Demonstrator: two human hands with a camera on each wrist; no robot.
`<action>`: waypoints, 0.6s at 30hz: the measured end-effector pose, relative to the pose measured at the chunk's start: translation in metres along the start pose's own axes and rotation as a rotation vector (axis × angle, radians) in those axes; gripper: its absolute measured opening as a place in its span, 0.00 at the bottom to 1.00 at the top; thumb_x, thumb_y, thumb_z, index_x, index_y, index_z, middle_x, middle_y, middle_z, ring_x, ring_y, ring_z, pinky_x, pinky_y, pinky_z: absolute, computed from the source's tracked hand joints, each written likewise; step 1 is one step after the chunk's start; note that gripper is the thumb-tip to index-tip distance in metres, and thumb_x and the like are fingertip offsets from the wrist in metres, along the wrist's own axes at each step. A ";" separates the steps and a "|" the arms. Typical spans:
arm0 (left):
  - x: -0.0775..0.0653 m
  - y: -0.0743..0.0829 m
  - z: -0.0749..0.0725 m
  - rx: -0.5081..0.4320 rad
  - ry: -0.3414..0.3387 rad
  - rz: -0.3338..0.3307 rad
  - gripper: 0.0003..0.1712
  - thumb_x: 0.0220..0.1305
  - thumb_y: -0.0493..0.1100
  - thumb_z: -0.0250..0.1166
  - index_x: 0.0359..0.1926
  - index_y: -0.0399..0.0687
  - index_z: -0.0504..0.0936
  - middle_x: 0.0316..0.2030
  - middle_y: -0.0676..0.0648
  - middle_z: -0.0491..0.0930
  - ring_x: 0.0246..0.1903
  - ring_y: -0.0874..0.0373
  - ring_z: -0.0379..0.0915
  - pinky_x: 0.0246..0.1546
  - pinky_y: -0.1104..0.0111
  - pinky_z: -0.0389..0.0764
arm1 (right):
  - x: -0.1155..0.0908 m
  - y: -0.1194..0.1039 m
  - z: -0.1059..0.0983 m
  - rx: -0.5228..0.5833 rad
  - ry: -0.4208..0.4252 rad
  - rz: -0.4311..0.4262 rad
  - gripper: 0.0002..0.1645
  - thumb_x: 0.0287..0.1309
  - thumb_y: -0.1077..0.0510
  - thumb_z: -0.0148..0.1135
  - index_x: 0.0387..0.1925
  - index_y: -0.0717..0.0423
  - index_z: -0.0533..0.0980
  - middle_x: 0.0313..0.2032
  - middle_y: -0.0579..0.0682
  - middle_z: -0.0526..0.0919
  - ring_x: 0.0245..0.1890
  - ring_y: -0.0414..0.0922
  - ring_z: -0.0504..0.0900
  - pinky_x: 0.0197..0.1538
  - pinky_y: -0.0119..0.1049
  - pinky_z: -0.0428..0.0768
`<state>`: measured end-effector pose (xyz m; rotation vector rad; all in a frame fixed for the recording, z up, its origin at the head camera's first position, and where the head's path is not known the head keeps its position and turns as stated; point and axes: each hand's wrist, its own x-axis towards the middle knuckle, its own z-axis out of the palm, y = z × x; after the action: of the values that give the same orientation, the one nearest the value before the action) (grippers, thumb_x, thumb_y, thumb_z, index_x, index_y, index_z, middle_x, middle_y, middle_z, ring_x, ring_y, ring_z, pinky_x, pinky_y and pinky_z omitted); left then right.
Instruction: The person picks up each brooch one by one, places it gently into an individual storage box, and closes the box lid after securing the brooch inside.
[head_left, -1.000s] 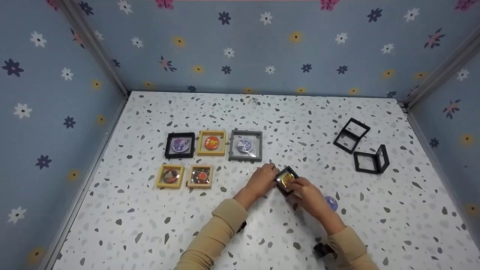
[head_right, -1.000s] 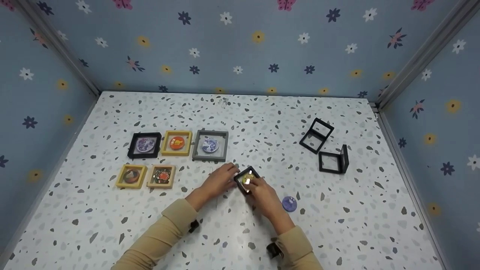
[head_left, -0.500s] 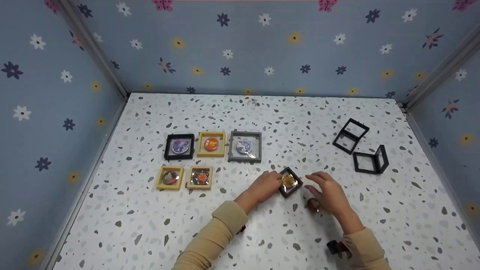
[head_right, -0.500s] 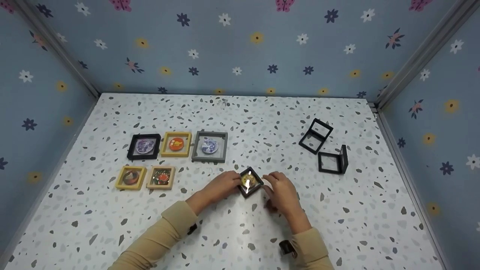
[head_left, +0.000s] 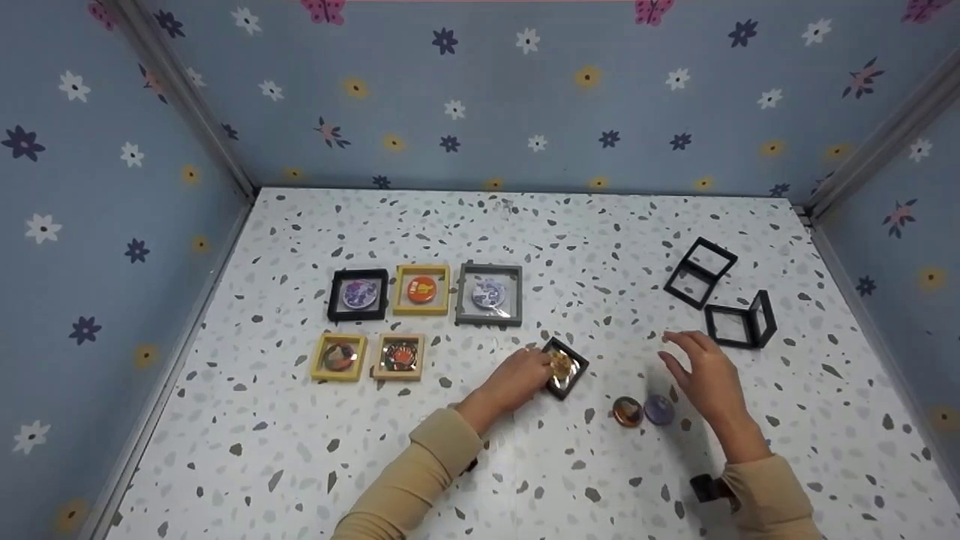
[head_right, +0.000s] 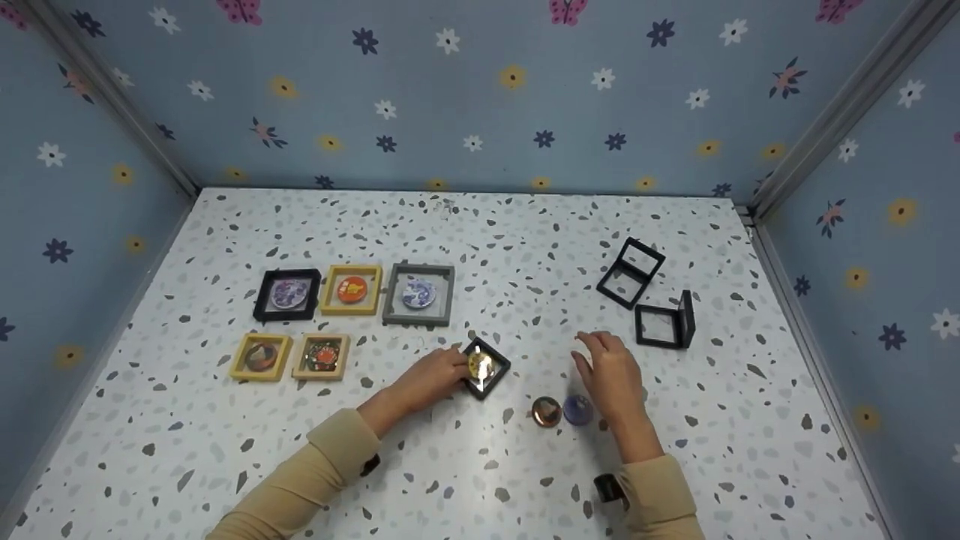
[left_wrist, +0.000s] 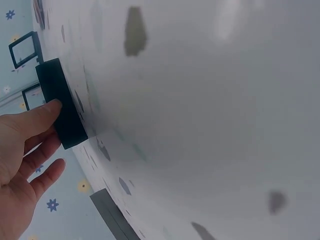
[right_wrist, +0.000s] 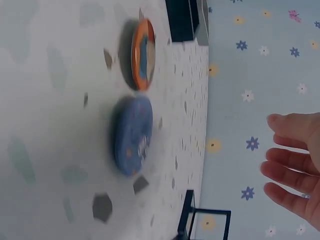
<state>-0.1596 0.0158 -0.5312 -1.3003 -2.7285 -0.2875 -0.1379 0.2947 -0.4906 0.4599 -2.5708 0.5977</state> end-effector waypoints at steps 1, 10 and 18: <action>-0.003 -0.001 -0.001 -0.017 0.002 -0.009 0.07 0.48 0.35 0.63 0.32 0.46 0.80 0.34 0.50 0.77 0.32 0.58 0.71 0.35 0.71 0.71 | 0.000 0.003 -0.002 -0.008 0.009 0.009 0.18 0.41 0.65 0.68 0.39 0.63 0.77 0.35 0.58 0.77 0.34 0.54 0.77 0.32 0.47 0.75; -0.022 -0.006 -0.005 0.013 -0.005 -0.046 0.07 0.48 0.39 0.63 0.32 0.46 0.81 0.34 0.50 0.77 0.32 0.58 0.71 0.31 0.70 0.71 | 0.006 0.033 -0.029 -0.109 0.046 0.137 0.23 0.45 0.63 0.66 0.45 0.67 0.73 0.39 0.65 0.73 0.36 0.61 0.74 0.29 0.53 0.72; -0.036 -0.011 -0.007 0.020 0.021 -0.073 0.05 0.52 0.35 0.59 0.29 0.45 0.81 0.33 0.50 0.77 0.32 0.57 0.72 0.32 0.69 0.72 | 0.011 0.061 -0.043 -0.198 0.040 0.308 0.25 0.49 0.63 0.62 0.48 0.71 0.68 0.43 0.69 0.69 0.41 0.65 0.69 0.34 0.58 0.69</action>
<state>-0.1455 -0.0201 -0.5323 -1.1880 -2.7576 -0.2777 -0.1569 0.3649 -0.4705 -0.0157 -2.6472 0.4400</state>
